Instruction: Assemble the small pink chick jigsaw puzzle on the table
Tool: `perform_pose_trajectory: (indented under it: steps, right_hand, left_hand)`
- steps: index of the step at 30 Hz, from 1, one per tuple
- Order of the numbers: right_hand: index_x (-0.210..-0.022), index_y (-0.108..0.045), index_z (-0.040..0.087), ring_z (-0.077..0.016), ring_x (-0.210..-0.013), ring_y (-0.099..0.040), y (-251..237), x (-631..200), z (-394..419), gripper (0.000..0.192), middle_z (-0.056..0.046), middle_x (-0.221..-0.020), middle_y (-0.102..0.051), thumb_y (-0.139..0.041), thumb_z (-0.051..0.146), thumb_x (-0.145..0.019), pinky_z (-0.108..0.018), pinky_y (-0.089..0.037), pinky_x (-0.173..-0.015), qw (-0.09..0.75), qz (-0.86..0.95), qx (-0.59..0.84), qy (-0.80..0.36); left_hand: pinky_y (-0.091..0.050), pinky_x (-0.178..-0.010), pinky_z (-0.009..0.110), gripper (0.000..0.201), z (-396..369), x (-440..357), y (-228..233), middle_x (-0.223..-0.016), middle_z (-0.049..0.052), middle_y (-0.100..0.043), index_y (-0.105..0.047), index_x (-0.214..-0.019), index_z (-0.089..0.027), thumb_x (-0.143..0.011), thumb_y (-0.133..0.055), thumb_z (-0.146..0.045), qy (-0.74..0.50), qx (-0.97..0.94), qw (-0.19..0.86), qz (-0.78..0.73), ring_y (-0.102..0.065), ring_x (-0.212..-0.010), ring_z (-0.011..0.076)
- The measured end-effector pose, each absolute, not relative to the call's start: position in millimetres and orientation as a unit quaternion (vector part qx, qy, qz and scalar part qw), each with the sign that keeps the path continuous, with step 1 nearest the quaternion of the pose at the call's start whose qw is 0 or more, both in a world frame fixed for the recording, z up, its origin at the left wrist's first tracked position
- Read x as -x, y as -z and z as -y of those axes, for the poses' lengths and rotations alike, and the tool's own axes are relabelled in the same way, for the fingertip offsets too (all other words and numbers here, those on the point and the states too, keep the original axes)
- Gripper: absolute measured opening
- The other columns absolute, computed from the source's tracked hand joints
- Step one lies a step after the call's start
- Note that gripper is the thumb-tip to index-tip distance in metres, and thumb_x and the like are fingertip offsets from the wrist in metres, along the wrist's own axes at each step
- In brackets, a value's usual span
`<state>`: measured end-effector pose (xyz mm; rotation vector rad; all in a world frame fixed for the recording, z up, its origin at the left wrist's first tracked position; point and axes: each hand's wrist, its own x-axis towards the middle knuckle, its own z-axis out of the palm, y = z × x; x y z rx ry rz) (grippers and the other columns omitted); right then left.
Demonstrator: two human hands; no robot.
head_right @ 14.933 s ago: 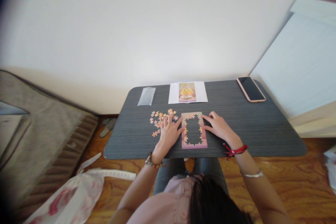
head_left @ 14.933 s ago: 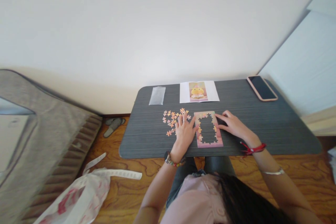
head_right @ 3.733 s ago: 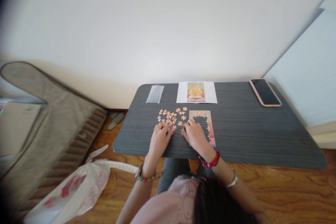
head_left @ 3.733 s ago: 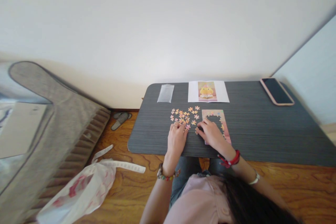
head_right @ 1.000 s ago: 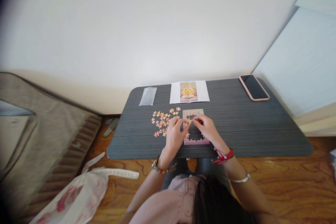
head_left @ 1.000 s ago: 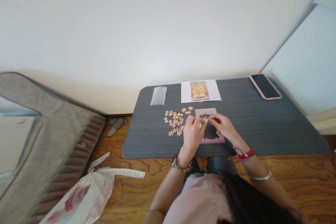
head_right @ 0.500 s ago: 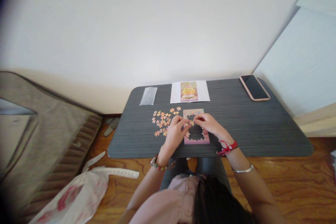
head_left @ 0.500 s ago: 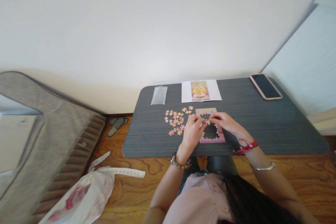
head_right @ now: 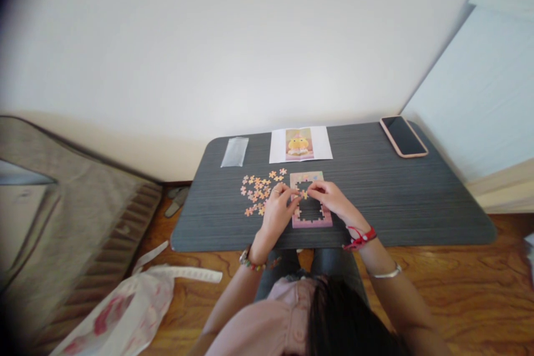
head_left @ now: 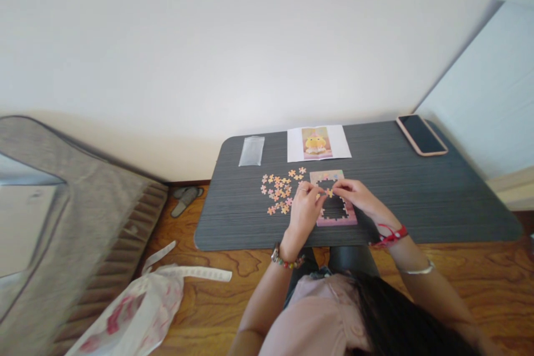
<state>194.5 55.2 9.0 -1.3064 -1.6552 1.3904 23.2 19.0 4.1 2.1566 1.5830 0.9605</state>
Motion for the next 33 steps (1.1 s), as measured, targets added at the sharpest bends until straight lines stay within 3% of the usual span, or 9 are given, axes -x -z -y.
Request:
perform_pose_trajectory:
  steps: [8, 19, 27, 33]
  right_hand:
    - [-0.067, -0.061, 0.017, -0.0128, -0.056, -0.049, -13, -184, -50, 0.025, 0.001, -0.059, -0.057, -0.056, 0.041, -0.068, -0.025, -0.036, -0.053, 0.319, 0.619, 0.496, -0.519]
    - [-0.068, -0.06, 0.018, -0.0107, -0.046, -0.041, -3, -175, -22, 0.026, 0.005, -0.047, -0.044, -0.061, 0.045, -0.068, -0.024, -0.03, -0.044, 0.458, 0.501, 0.553, -0.483]
    - [-0.067, -0.062, 0.017, -0.0141, -0.056, -0.052, 4, -179, -16, 0.032, -0.001, -0.06, -0.059, -0.063, 0.049, -0.065, -0.026, -0.039, -0.054, 0.459, 0.516, 0.555, -0.463]
    - [-0.07, -0.064, 0.018, -0.017, -0.065, -0.056, 14, -178, -18, 0.031, -0.003, -0.068, -0.064, -0.061, 0.049, -0.069, -0.028, -0.043, -0.061, 0.445, 0.545, 0.556, -0.442]
  left_hand:
    - [-0.046, -0.077, 0.028, 0.013, -16, -19, -1, -0.082, 0.003, -0.051, -0.063, -0.09, -0.018, -0.084, -0.054, -0.024, -0.344, -0.734, 0.156, -0.565, -0.053, -0.081, 0.015]
    - [-0.047, -0.078, 0.029, 0.014, -12, -31, -8, -0.083, 0.003, -0.052, -0.062, -0.092, -0.019, -0.078, -0.062, -0.022, -0.347, -0.732, 0.15, -0.567, -0.054, -0.083, 0.0162]
    - [-0.048, -0.078, 0.029, 0.022, -14, -33, -7, -0.085, 0.004, -0.053, -0.061, -0.101, -0.019, -0.081, -0.055, -0.016, -0.329, -0.756, 0.147, -0.546, -0.054, -0.083, 0.0158]
    - [-0.048, -0.077, 0.029, 0.017, -14, -29, -8, -0.084, 0.004, -0.053, -0.062, -0.097, -0.02, -0.082, -0.055, -0.02, -0.32, -0.758, 0.137, -0.551, -0.054, -0.082, 0.0159]
